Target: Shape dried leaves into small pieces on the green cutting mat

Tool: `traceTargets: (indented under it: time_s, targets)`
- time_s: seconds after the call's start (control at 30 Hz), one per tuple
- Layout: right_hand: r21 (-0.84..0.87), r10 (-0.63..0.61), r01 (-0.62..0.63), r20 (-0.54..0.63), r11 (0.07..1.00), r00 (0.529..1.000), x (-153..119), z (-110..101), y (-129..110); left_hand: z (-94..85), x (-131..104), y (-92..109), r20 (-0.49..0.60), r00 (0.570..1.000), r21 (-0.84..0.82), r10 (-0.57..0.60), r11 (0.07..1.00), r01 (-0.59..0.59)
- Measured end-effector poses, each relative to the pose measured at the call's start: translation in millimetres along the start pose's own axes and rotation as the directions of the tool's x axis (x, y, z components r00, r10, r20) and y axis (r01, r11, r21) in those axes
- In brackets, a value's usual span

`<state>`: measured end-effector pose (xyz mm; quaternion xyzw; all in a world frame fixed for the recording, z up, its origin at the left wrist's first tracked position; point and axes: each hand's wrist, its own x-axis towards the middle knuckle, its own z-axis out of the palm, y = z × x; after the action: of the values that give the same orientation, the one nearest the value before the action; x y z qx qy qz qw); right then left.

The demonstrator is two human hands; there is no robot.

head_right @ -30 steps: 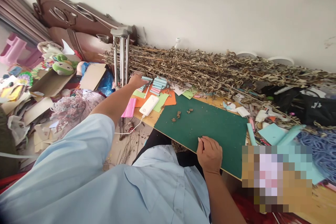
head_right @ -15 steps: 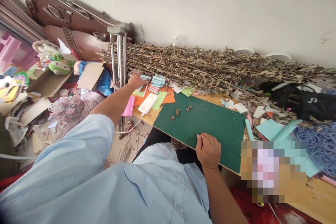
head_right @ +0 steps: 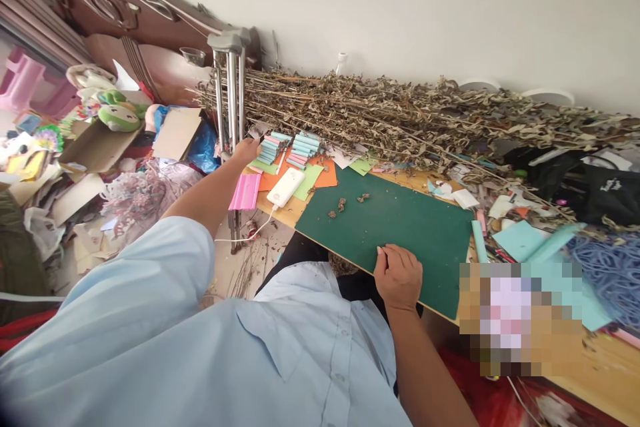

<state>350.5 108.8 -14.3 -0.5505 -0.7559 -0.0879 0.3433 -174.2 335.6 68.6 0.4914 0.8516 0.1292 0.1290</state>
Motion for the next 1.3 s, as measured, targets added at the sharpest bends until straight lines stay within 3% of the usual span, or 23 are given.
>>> traceTargets:
  time_s: [0.1, 0.2, 0.3, 0.43, 0.63, 0.87, 1.3]
  targets:
    - [0.008, 0.019, -0.019, 0.013, 1.0, 1.0, -1.4, 0.4, 0.2, -3.5, -6.0, -12.2, -0.001, 1.0, 0.08, -0.016, 0.997, 0.016]
    - [0.028, 0.037, -0.038, 0.031, 0.999, 0.999, -2.9, 1.1, 0.6, -6.4, -15.6, -17.3, 0.076, 0.997, 0.221, -0.002, 0.975, -0.015]
    - [0.042, 0.042, -0.044, 0.035, 0.998, 0.998, -3.3, 1.7, 1.2, -4.4, -28.4, -15.0, 0.173, 0.983, 0.299, 0.067, 0.947, -0.117]
    - [0.034, 0.03, -0.031, 0.027, 0.999, 0.999, -1.9, 1.2, 1.0, 4.6, -42.6, -8.1, 0.168, 0.979, 0.377, 0.113, 0.911, -0.17]
    - [0.016, 0.019, -0.02, 0.016, 1.0, 1.0, 0.0, -0.1, -0.2, 9.6, -52.7, -0.3, 0.123, 0.991, 0.33, 0.058, 0.939, -0.096]
    - [0.0, 0.012, -0.012, 0.009, 1.0, 1.0, 1.0, -0.6, -1.4, 9.6, -50.3, 10.3, -0.028, 0.994, 0.25, 0.108, 0.963, -0.098]
    - [0.009, 0.029, -0.03, 0.025, 1.0, 0.999, -1.1, 0.4, -0.4, 13.6, -47.6, 13.2, 0.066, 0.992, 0.293, 0.104, 0.949, -0.119]
